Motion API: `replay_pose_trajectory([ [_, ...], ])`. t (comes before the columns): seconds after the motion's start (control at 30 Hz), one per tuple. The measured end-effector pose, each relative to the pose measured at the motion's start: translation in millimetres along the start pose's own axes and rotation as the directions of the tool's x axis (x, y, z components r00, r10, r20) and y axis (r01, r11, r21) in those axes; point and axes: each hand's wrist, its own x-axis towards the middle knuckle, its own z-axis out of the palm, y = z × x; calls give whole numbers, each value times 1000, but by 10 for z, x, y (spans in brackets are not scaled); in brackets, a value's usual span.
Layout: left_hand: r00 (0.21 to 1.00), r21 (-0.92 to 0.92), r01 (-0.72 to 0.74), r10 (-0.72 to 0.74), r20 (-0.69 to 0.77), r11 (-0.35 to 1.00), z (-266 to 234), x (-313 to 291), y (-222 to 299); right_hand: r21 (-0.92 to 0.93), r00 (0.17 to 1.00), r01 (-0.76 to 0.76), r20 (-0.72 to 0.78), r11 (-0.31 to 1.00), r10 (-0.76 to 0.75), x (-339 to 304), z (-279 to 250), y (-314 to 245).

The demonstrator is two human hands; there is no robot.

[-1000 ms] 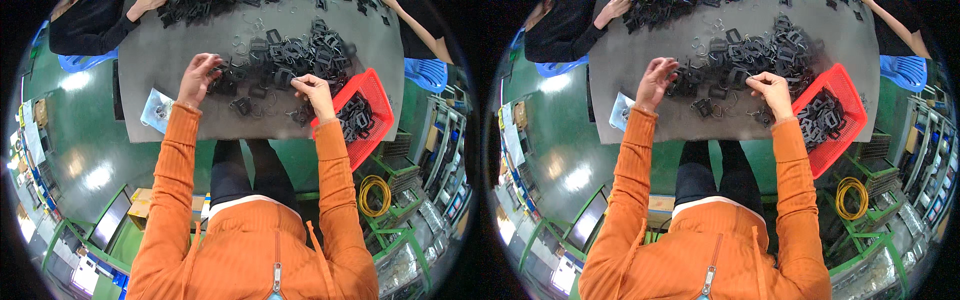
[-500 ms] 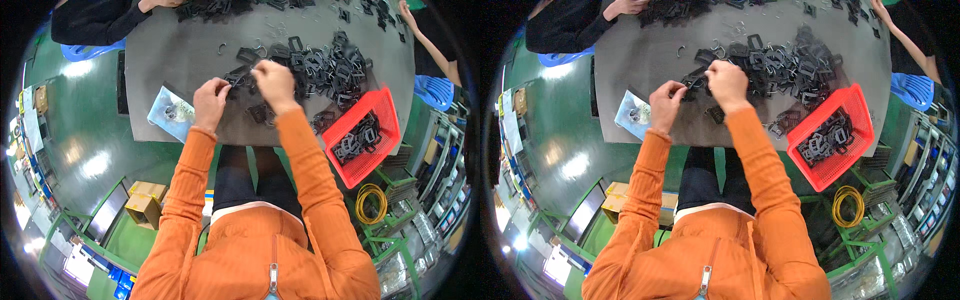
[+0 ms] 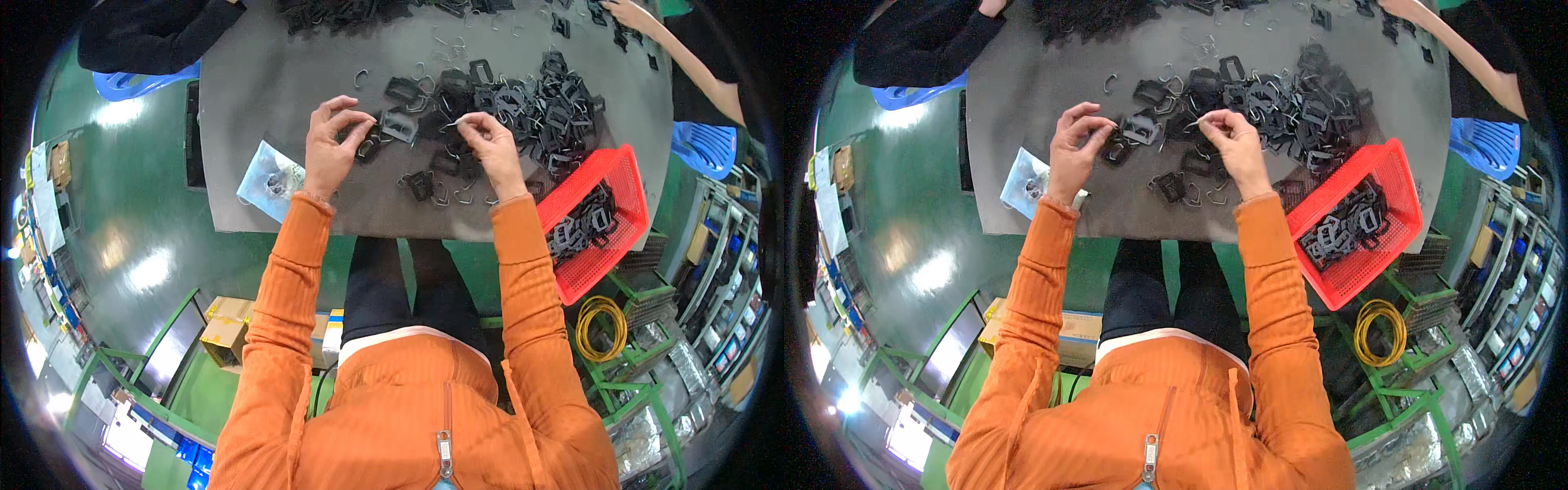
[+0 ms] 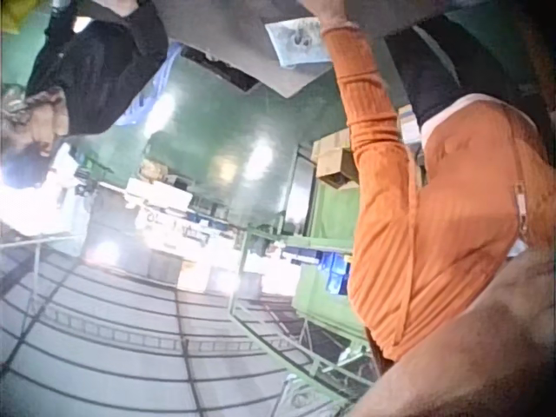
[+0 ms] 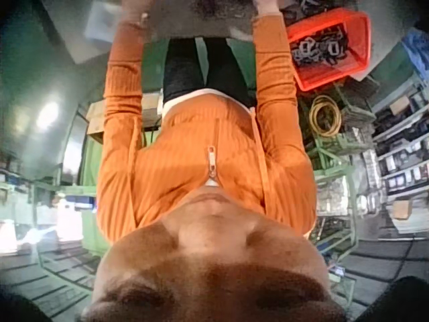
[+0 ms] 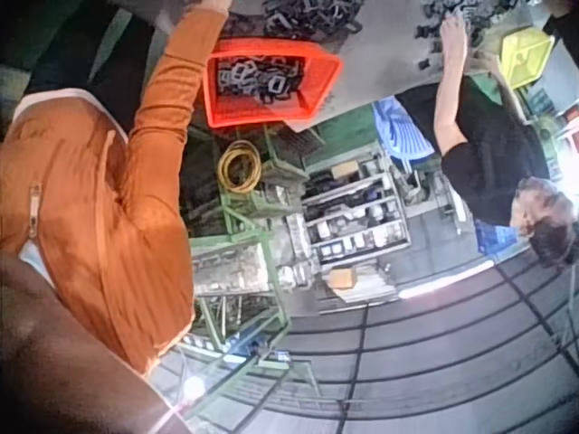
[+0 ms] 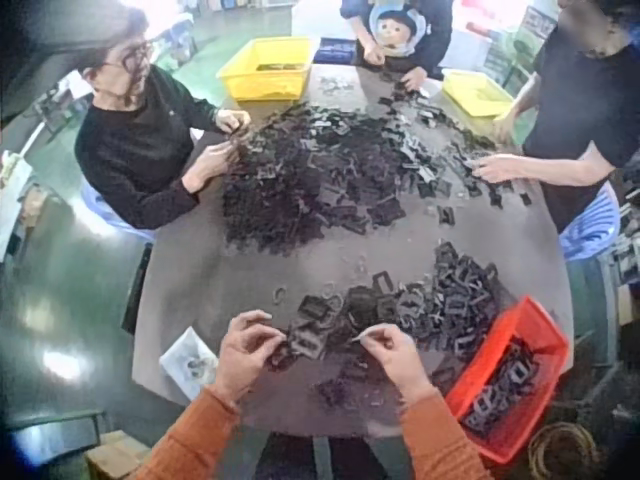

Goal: The person assembles metal clips onto plastic parts by hand at a table and places the assembled components into a basket.

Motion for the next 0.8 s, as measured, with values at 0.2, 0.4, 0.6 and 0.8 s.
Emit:
replay_pose_trajectory([
  [0.2, 995, -23, -75, 73, -75, 997, -27, -15, -85, -451, 948, 260, -46, 853, -314, -11, 387, -287],
  [0.4, 994, -277, 2, -31, -102, 961, -30, -9, -173, -317, 907, 383, 306, 868, -288, 130, 686, -628],
  [0.6, 951, -779, 152, -305, -52, 608, 26, -14, -208, -404, 885, 455, 304, 793, -353, 88, 877, -650],
  [0.8, 771, -960, 278, -602, 208, 24, 243, -55, -108, -561, 830, 493, 74, 665, -553, 90, 955, -552],
])
